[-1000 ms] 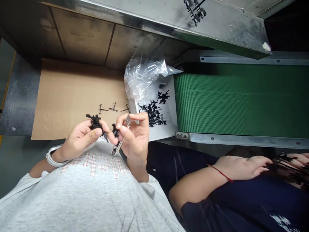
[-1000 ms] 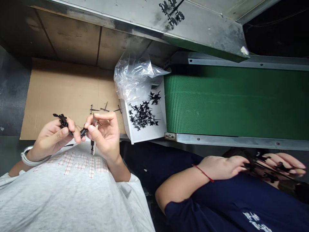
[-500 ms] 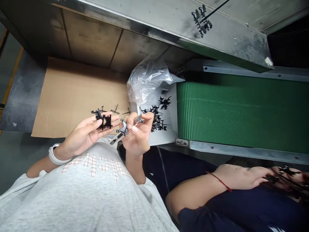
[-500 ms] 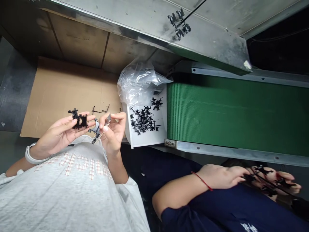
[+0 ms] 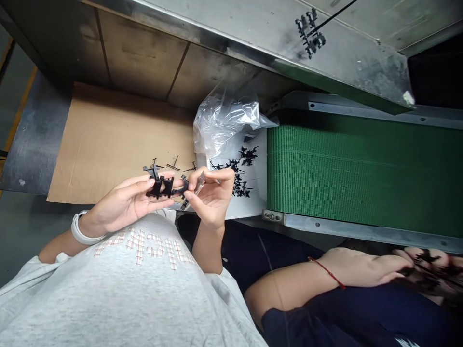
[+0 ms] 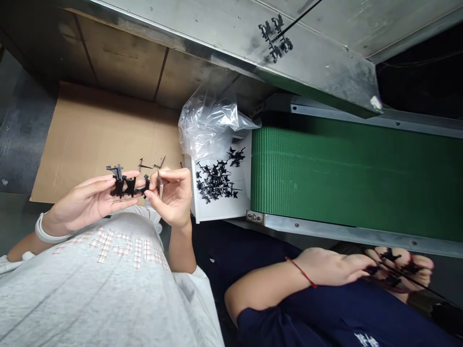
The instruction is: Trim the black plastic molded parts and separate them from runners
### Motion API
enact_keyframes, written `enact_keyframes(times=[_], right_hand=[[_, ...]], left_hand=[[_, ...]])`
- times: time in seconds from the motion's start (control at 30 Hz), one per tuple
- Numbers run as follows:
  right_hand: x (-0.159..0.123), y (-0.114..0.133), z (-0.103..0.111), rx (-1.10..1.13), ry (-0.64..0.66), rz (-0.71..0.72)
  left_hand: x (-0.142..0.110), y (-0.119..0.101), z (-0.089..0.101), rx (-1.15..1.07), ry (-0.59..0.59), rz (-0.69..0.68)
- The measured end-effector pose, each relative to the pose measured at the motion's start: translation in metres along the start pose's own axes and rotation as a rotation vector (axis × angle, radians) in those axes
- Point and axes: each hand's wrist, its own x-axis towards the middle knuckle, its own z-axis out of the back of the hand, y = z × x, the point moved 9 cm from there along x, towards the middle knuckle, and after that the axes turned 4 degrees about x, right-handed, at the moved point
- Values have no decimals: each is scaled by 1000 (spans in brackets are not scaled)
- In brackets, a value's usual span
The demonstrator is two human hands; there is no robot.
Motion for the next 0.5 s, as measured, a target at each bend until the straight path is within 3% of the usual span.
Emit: enact_keyframes(times=[0.13,0.3,0.5], right_hand=[[3,1,2,-10,31,-39],[3,-3,-1,42,40,-152],[0,-1,-2,23,32,-180]], left_hand=[[2,3,1,-52,0,34],[4,8,7,-138,-93,102],[5,15,10,-188,-141,166]])
